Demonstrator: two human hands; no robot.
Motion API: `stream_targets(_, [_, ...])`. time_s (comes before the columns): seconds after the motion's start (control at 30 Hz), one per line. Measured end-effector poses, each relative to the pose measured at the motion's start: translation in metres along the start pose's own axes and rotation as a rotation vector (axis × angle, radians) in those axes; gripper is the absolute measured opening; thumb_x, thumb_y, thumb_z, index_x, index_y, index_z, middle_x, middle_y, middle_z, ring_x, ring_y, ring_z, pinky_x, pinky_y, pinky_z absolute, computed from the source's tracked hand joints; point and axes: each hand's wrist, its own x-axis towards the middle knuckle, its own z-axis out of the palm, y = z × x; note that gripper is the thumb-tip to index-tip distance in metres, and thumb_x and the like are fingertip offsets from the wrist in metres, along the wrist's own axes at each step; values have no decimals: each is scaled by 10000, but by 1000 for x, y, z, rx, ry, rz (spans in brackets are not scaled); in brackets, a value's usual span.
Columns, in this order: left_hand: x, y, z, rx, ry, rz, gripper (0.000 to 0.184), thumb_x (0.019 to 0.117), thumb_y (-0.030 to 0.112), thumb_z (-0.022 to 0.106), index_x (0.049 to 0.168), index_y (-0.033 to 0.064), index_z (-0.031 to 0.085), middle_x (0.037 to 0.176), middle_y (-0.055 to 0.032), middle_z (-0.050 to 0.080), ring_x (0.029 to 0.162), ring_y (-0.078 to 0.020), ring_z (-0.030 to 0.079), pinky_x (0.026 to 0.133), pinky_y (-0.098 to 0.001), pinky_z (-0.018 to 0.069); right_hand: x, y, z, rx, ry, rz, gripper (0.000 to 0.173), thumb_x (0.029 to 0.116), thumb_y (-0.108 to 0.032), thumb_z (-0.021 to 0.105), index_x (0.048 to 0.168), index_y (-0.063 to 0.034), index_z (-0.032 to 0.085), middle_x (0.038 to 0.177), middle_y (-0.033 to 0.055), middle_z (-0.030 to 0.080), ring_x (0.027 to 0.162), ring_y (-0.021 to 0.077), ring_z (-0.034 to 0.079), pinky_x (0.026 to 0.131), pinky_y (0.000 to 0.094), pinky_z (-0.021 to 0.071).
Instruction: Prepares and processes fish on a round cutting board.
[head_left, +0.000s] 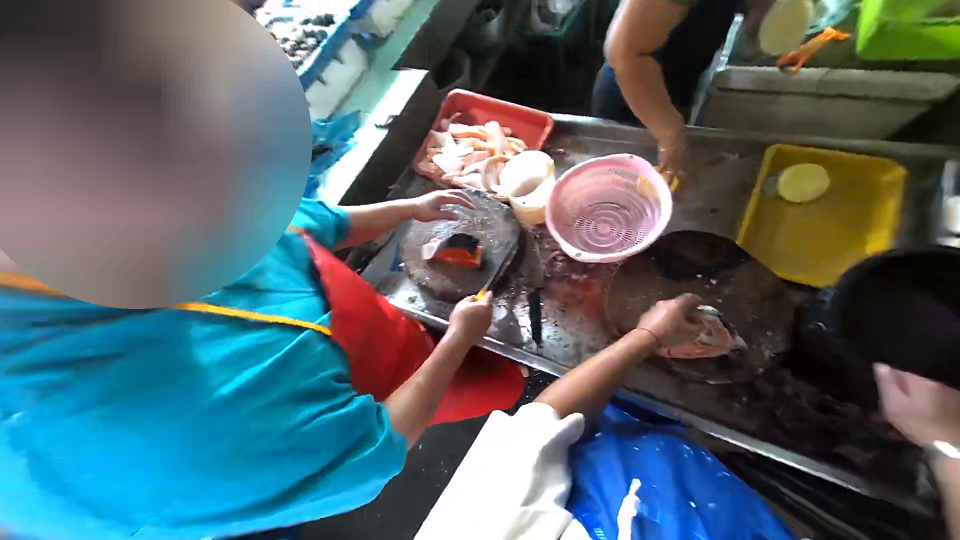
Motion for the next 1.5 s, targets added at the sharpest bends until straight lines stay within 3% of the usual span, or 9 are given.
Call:
stream_targets(0.13, [-6,-5,0,2,-116,-121,620,842,393,817,1353,134,580,1103,-154,723,1003,-318,713,885,-599,571,12,-31,-1,-5,-50,330,558,1102,-416,325,1267,-27,690,1251,302,675,1224,506,612,1007,738,419])
stream_targets(0.3, [-4,-40,6,87,-78,12,746,677,330,925,1331,154,612,1175,-117,700,1060,-266,694,923,-537,583,46,7,4,177,-112,395,398,1018,-330,590,1240,-24,716,1217,322,671,1181,522,613,976,758,432])
stream_targets(0.47, [-6,-45,15,-51,-13,-82,1100,609,304,968,1535,223,381,1233,-108,683,1109,-255,684,972,-510,577,62,7,9,97,-49,533,385,961,-328,629,1172,-14,702,1188,320,674,1139,529,629,890,776,458])
stream_targets(0.9, [-22,12,0,187,-43,-127,617,710,354,864,1265,168,667,1051,-72,749,969,-232,729,884,-543,594,102,53,45,101,-333,341,304,971,-164,616,944,130,689,1080,323,689,1073,466,667,924,691,493])
stream_targets(1.1, [6,106,-43,537,-123,-124,603,736,376,874,1264,164,674,1091,-168,727,1010,-401,698,836,-691,543,74,-24,11,179,-340,430,364,1001,-190,620,1215,101,666,1345,304,616,1307,445,564,1069,667,421])
stream_targets(1.17, [17,124,-43,631,-148,-133,587,747,418,849,1240,150,676,1083,-178,723,1012,-415,690,832,-707,530,80,-27,20,693,-112,415,338,1045,-148,532,1203,127,650,1254,293,653,1198,388,629,1032,583,486])
stream_targets(1.23, [27,138,-40,673,-154,-139,565,759,414,837,1242,168,679,1099,-178,724,1039,-425,683,856,-724,513,71,-57,-11,1343,-53,445,327,1082,-224,393,1164,-23,638,999,85,679,854,163,652,748,338,550])
stream_targets(1.3, [42,137,-37,685,-125,-103,544,809,477,801,1259,197,679,1119,-169,730,1057,-425,684,865,-734,505,67,-97,-35,1845,-166,270,320,1077,-248,356,1116,-36,592,901,76,679,753,173,670,695,354,589])
stream_targets(1.5, [53,140,-46,677,-89,-148,505,963,410,678,1298,32,658,1303,-262,645,1245,-455,593,1031,-698,436,33,-187,-75,1309,-240,-81,339,1081,-155,455,1333,0,620,1266,187,664,1148,273,650,991,466,535])
